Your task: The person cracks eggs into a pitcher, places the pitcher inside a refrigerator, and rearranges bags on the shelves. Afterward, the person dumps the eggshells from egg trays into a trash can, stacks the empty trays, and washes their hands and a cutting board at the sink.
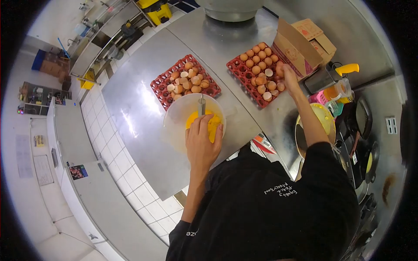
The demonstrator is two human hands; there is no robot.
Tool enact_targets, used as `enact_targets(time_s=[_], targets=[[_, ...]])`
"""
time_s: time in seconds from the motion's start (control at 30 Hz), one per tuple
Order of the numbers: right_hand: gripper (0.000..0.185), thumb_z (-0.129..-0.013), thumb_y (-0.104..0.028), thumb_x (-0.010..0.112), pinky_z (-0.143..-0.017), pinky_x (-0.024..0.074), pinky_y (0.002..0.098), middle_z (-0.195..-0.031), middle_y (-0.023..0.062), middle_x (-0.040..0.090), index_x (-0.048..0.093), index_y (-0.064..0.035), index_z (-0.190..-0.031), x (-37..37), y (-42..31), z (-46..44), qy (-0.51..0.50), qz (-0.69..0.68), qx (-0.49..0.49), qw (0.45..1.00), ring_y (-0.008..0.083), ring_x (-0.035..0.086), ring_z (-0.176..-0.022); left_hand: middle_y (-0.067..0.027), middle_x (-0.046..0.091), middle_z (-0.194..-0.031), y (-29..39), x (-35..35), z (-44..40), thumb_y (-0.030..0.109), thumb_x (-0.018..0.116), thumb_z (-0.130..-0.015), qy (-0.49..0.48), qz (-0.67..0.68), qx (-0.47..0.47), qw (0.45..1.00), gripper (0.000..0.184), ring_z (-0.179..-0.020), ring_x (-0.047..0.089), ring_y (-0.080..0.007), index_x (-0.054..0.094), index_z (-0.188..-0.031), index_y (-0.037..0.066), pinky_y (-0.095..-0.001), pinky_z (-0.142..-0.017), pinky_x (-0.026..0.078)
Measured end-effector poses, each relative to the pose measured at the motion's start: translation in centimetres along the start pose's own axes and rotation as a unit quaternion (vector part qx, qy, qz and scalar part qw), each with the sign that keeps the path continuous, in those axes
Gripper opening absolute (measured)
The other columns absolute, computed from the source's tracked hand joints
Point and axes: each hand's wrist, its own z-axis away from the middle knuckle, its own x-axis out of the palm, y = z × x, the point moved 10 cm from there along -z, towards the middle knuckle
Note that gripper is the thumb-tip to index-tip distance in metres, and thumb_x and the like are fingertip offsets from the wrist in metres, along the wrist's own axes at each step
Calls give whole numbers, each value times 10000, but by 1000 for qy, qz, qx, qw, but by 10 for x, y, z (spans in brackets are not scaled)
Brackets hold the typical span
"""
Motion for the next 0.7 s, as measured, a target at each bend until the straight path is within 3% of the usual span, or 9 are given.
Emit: enact_targets(time_s=[0.03,0.13,0.17,0.2,0.27,0.37,0.5,0.6,0.7], targets=[[218,-1094,-299,603,-704,541,292,-1070,6,623,653,-117,-1204,47,-22,39,-75,-154,29,985,114,623,-825,-129,719,-1233,2,0,0,250,776,-993,-1,1,2,1000,356,-1103,682,-327,698,-1293,75,-442,-932,493],[311,-1081,-226,656,-682,496,255,-1036,-2,638,637,-130,-1376,155,-93,148,-249,86,-65,962,84,597,-792,-131,721,-1234,3,-2,-2,248,775,-990,3,7,6,1000,355,-1099,682,-326,697,-1293,79,-440,-934,491],[348,-1065,-177,672,-767,530,300,-1142,25,651,631,-111,-1404,180,-103,179,-276,146,-102,944,115,645,-959,-132,721,-1236,4,-3,-2,247,776,-989,7,11,13,1000,355,-1095,683,-326,696,-1291,80,-439,-933,490],[353,-1053,-123,651,-880,545,371,-1243,67,638,629,-73,-1402,208,-145,221,-253,168,-342,889,190,651,-1114,-132,721,-1236,3,-3,-1,247,776,-989,6,11,11,1000,355,-1095,683,-326,696,-1291,80,-439,-933,490],[438,-1010,-39,688,-936,542,380,-1280,110,595,609,-65,-1440,236,-176,276,-238,227,-485,810,263,644,-1148,-132,721,-1224,1,-2,1,247,780,-982,0,20,12,1000,385,-1090,684,-328,680,-1312,77,-440,-929,489],[355,-994,-58,675,-957,548,453,-1240,196,600,625,-27,-1344,274,-141,288,-356,345,-438,750,385,635,-1184,-130,715,-1215,1,-2,1,249,780,-977,14,14,23,1000,415,-1084,686,-322,661,-1335,76,-440,-923,484],[362,-972,-47,702,-939,556,462,-1244,203,599,627,-23,-1326,279,-142,286,-351,327,-425,768,411,644,-1163,-144,705,-1208,-2,-5,5,197,788,-964,22,40,8,999,443,-1092,679,-340,643,-1362,68,-454,-930,496],[394,-955,-48,736,-917,560,440,-1236,181,596,624,-27,-1332,293,-156,293,-365,345,-403,765,376,668,-1092,-163,701,-1257,-6,-16,1,87,809,-924,54,98,-5,994,538,-1108,701,-339,621,-1427,56,-446,-932,559],[426,-950,-42,798,-882,576,378,-1251,149,616,629,-33,-1341,304,-157,284,-373,281,-334,819,262,724,-1036,-178,702,-1299,-11,-34,2,-3,833,-870,110,149,12,983,600,-1122,732,-332,647,-1438,51,-412,-933,617]])
